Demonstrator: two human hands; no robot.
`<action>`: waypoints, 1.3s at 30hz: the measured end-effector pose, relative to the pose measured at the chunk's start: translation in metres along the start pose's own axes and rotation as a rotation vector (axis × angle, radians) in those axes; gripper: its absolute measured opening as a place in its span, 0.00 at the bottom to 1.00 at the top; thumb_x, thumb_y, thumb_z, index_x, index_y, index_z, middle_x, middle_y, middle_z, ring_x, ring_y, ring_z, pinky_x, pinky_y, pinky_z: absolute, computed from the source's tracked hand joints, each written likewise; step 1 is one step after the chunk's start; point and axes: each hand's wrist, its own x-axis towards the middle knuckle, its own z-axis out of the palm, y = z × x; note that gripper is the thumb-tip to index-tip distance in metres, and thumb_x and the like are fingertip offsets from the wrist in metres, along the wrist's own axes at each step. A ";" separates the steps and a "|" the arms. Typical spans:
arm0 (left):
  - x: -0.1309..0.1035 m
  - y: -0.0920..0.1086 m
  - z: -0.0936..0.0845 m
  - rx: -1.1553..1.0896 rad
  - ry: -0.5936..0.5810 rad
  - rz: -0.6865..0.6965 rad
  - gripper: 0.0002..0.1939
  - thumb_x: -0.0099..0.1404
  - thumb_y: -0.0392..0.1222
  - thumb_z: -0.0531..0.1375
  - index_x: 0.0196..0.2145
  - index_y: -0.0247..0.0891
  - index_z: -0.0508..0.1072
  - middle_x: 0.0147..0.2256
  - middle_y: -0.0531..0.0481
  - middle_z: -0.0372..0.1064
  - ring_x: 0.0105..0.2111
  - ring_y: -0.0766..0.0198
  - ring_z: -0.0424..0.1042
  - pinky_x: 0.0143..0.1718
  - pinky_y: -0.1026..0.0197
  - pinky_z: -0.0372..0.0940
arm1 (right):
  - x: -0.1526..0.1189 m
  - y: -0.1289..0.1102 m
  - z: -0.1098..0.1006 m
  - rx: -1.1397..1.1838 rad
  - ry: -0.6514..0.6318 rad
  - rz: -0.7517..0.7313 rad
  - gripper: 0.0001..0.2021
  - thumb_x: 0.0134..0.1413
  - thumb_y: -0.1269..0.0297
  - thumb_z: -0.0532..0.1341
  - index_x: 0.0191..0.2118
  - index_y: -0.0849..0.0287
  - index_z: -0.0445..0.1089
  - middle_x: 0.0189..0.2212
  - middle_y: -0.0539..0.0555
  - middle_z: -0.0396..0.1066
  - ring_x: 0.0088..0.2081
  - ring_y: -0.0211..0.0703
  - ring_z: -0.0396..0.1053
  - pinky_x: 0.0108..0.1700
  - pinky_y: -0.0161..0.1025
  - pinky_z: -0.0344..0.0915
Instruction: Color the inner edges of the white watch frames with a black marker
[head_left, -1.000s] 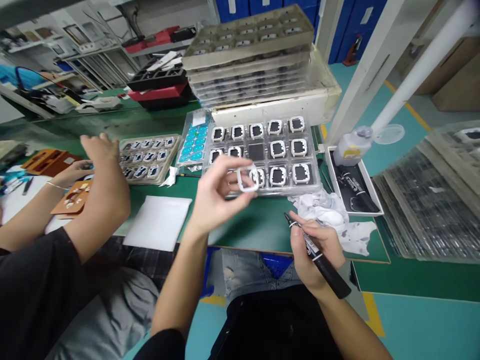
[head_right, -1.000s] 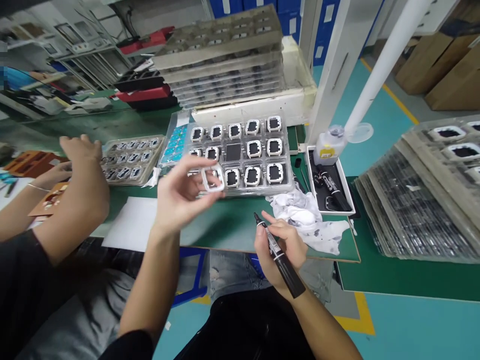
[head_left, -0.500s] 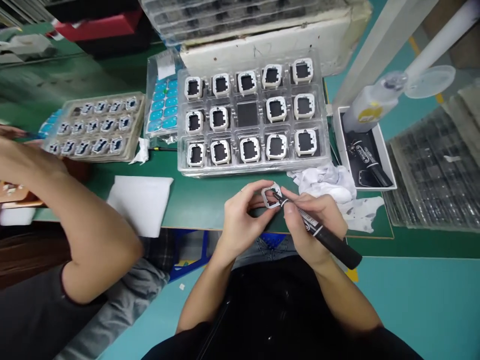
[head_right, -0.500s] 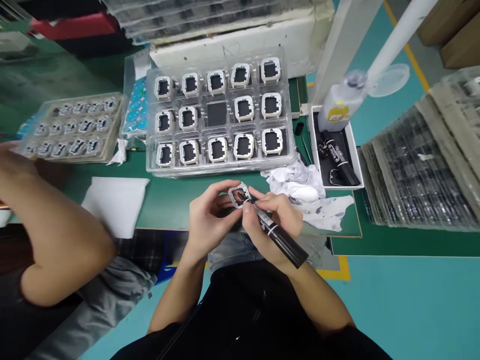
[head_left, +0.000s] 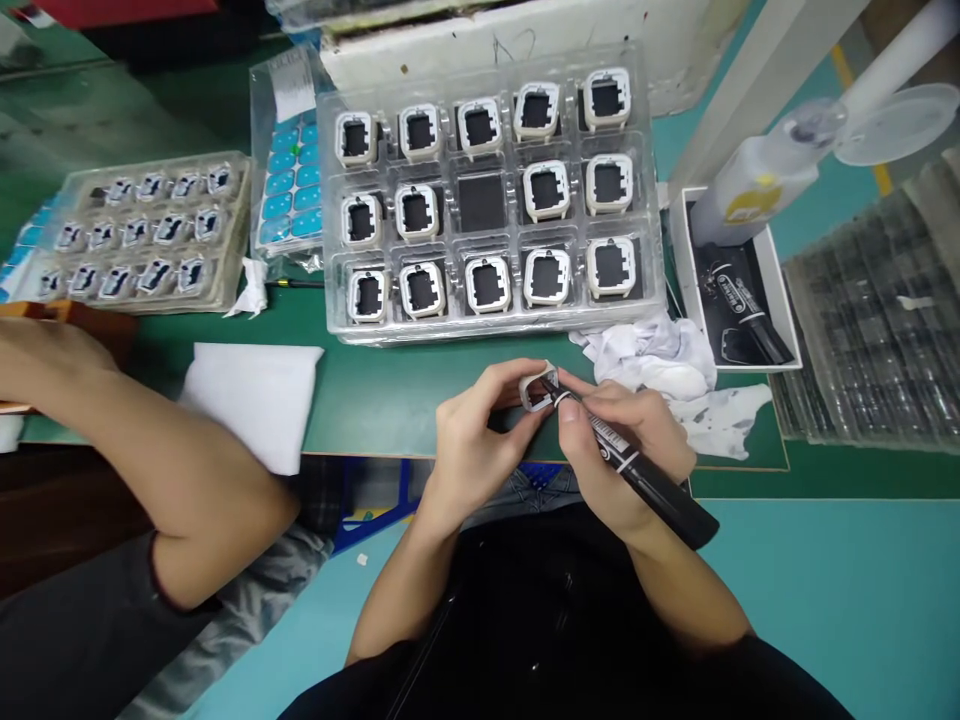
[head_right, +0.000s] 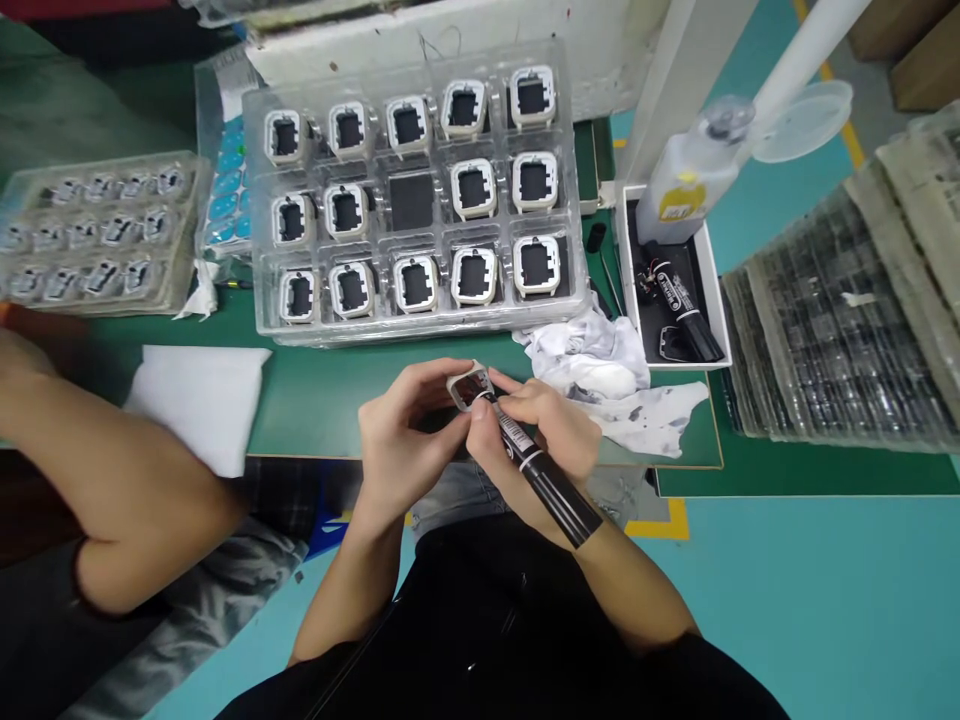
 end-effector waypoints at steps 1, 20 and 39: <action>0.000 0.000 0.000 0.006 0.001 0.001 0.22 0.75 0.31 0.72 0.63 0.47 0.82 0.55 0.51 0.88 0.50 0.62 0.91 0.58 0.63 0.85 | 0.000 0.000 0.000 -0.001 0.001 0.005 0.10 0.70 0.72 0.72 0.42 0.51 0.73 0.34 0.49 0.85 0.48 0.57 0.92 0.46 0.46 0.90; -0.004 0.002 0.002 0.037 0.016 -0.011 0.21 0.74 0.33 0.74 0.62 0.46 0.83 0.54 0.52 0.90 0.47 0.62 0.91 0.56 0.64 0.86 | 0.003 -0.004 -0.006 -0.177 -0.060 -0.090 0.11 0.70 0.74 0.72 0.45 0.50 0.73 0.37 0.50 0.88 0.48 0.54 0.92 0.45 0.43 0.91; -0.004 0.002 0.000 -0.017 -0.013 -0.078 0.20 0.74 0.36 0.75 0.61 0.46 0.84 0.54 0.51 0.89 0.49 0.60 0.92 0.57 0.61 0.87 | 0.003 -0.004 -0.006 -0.189 -0.044 -0.080 0.10 0.70 0.73 0.72 0.43 0.51 0.74 0.39 0.51 0.89 0.45 0.51 0.92 0.44 0.40 0.89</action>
